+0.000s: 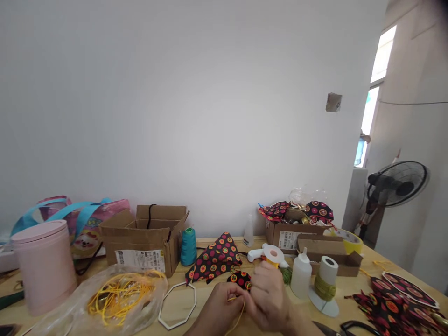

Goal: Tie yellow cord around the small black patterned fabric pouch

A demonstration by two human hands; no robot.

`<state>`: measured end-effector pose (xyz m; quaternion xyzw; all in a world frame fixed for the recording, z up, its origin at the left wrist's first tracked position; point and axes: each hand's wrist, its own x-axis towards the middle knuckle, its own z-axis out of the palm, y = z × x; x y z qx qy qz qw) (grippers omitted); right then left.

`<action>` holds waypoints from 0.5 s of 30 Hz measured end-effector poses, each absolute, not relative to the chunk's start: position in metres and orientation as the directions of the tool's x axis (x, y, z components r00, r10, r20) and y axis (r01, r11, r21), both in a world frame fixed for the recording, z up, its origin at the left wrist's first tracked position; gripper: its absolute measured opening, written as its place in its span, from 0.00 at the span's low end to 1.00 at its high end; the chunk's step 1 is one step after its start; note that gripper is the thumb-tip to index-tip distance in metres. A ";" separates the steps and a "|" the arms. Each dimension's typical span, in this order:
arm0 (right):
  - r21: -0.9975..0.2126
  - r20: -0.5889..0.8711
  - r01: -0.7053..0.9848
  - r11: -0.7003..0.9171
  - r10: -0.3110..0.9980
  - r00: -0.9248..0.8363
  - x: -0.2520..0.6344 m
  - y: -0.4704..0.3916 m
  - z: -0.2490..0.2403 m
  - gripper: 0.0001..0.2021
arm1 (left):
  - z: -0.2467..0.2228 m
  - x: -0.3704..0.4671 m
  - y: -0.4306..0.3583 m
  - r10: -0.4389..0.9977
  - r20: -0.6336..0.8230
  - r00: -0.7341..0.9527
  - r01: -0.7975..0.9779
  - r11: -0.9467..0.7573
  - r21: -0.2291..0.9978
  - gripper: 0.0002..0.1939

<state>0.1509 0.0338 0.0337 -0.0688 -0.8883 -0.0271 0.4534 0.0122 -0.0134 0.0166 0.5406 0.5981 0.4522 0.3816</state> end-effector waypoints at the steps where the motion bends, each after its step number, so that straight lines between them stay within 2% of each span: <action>1: -0.010 0.802 0.183 0.983 0.117 -0.585 0.148 0.046 0.034 0.14 | 0.016 0.011 -0.013 0.991 0.058 -0.120 0.305 -0.019 0.952 0.08; 2: -0.041 0.792 0.235 0.971 0.175 -0.586 0.147 0.056 0.033 0.17 | 0.015 0.010 -0.012 0.990 0.073 -0.121 0.302 -0.034 0.953 0.08; 4: -0.182 0.750 0.347 0.920 0.358 -0.556 0.147 0.068 0.029 0.19 | 0.013 0.008 -0.011 0.988 0.075 -0.136 0.286 -0.034 0.958 0.10; 7: -0.401 0.636 0.362 0.842 0.540 -0.551 0.149 0.070 0.025 0.15 | 0.011 0.005 -0.008 0.988 0.055 -0.145 0.250 -0.017 0.968 0.12; 9: -0.478 0.578 0.275 0.834 0.534 -0.617 0.148 0.066 0.025 0.09 | 0.011 0.003 -0.007 0.989 0.042 -0.139 0.233 -0.009 0.972 0.12; 11: -0.516 0.545 0.173 0.839 0.478 -0.689 0.146 0.061 0.024 0.11 | 0.011 0.002 -0.006 0.991 0.035 -0.128 0.225 -0.005 0.974 0.12; 13: -0.491 0.543 0.141 0.860 0.429 -0.722 0.144 0.060 0.023 0.15 | 0.012 0.002 -0.006 0.993 0.031 -0.113 0.224 -0.005 0.975 0.13; 15: -0.454 0.575 0.171 0.875 0.434 -0.693 0.144 0.064 0.022 0.14 | 0.013 0.001 -0.006 0.994 0.025 -0.107 0.227 0.000 0.974 0.13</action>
